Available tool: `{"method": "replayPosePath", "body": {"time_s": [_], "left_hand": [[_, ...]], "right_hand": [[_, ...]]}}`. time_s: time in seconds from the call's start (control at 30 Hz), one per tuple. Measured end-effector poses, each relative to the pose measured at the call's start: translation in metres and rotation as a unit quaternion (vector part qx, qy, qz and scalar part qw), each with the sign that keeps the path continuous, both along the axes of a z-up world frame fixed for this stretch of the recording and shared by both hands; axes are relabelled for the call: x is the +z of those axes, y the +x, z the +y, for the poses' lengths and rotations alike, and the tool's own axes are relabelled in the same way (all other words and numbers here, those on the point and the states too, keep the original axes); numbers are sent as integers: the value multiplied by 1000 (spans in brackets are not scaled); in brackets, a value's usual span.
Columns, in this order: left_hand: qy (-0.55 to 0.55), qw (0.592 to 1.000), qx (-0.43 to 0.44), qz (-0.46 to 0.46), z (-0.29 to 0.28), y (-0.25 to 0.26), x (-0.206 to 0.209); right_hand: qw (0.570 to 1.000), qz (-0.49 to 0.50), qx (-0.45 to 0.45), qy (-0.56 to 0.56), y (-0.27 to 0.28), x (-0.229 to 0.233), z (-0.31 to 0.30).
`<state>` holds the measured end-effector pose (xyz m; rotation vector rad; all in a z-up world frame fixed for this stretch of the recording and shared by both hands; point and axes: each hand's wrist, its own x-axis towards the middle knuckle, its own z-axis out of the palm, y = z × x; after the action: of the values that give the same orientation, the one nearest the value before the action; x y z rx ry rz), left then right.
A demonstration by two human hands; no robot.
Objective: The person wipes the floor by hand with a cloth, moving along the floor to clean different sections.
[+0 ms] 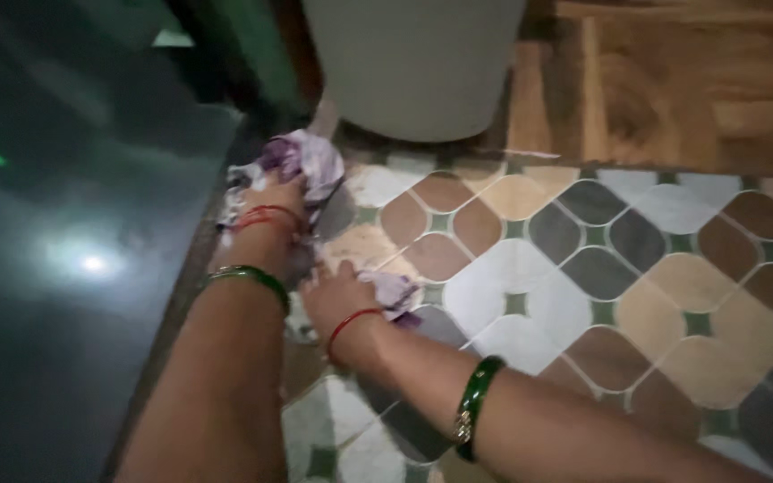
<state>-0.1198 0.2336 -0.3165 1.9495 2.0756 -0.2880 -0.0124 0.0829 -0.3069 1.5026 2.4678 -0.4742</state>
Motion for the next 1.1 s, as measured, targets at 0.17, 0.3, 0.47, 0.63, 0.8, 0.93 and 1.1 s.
{"method": "replayPosePath", "body": {"time_s": [0.17, 0.3, 0.47, 0.63, 0.8, 0.93, 1.1], "left_hand": [[22, 999, 1, -32, -33, -9, 7], [12, 1000, -27, -6, -70, -24, 16], [41, 999, -29, -11, -117, -40, 13], [-13, 999, -22, 24, -178, -61, 22], [13, 1000, -4, 13, -243, -78, 24], [18, 1000, 9, 6, -302, -93, 28], [39, 999, 15, 8, -379, -122, 21]], "right_hand": [[998, -29, 9, 48, -5, -8, 2], [999, 40, 2, 33, 2, -7, -8], [998, 60, 22, 22, 1, -2, -35], [992, 117, 31, 45, -12, 7, -58], [988, 139, 55, 48, -29, 13, -74], [986, 130, 87, 51, -46, 21, -92], [981, 146, 122, 46, -70, 26, -113]]}}
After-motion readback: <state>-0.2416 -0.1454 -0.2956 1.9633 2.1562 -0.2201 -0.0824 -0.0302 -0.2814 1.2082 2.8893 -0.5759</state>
